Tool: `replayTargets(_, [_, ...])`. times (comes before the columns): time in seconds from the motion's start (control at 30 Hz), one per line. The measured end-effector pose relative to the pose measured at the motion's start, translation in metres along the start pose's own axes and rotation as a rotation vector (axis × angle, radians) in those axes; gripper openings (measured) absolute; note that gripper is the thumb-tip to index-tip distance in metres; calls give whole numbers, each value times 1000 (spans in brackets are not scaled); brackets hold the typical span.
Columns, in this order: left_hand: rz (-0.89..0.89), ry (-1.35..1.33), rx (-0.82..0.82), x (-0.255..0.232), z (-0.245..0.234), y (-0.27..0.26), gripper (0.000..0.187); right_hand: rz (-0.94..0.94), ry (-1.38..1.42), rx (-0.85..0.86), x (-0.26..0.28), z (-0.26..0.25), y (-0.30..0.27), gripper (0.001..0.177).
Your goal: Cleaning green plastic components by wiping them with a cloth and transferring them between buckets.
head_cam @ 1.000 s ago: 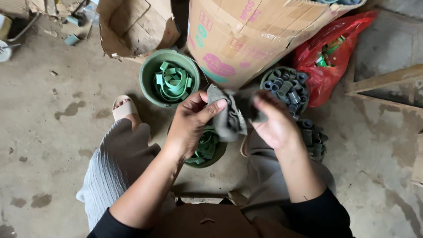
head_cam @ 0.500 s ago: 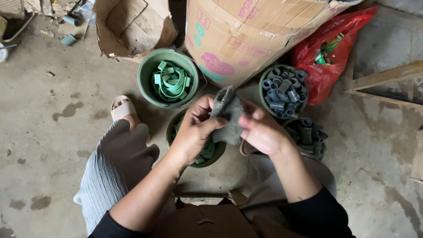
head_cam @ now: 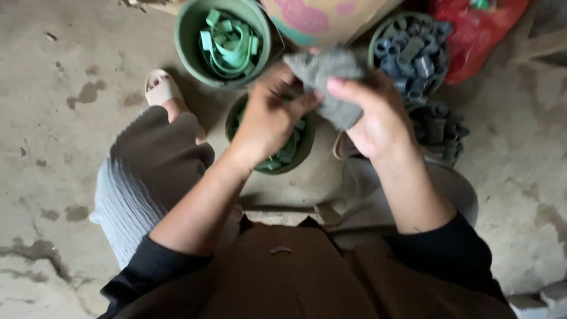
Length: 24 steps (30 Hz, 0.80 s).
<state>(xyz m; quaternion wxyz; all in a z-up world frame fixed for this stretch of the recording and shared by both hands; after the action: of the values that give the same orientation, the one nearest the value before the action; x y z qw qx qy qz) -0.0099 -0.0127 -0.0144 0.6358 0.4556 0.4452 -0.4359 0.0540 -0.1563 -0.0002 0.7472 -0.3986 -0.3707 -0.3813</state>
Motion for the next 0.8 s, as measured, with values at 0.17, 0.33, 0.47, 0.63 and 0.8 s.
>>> replayTargets(0.17, [-385,101,-196,74,-12,-2,21,30,-71,-75,16,-35,26,22])
replayTargets(0.33, [-786,920,43,236,-33,-50,39,109,90,-238,38,-59,39,11])
replayTargets(0.47, [-1135,1236,176,288,-36,-81,42,187,257,-230,52,-62,37,14])
replayTargets(0.63, [-1041,1396,94,290,-39,-86,28,204,484,-83,47,-72,44,19])
replayTargets(0.8, [-1001,1011,-98,284,-54,-64,40,252,593,94,43,-60,43,36])
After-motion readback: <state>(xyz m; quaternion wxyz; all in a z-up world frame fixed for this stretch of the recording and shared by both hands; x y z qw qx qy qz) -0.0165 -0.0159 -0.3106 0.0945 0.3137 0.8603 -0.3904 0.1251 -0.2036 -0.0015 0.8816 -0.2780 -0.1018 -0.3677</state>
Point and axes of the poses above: each hand's wrist, its own y-axis towards the middle knuckle, its own z-axis out of the palm, x = y × z, the point moved 2 cm from there along y, towards the middle knuckle
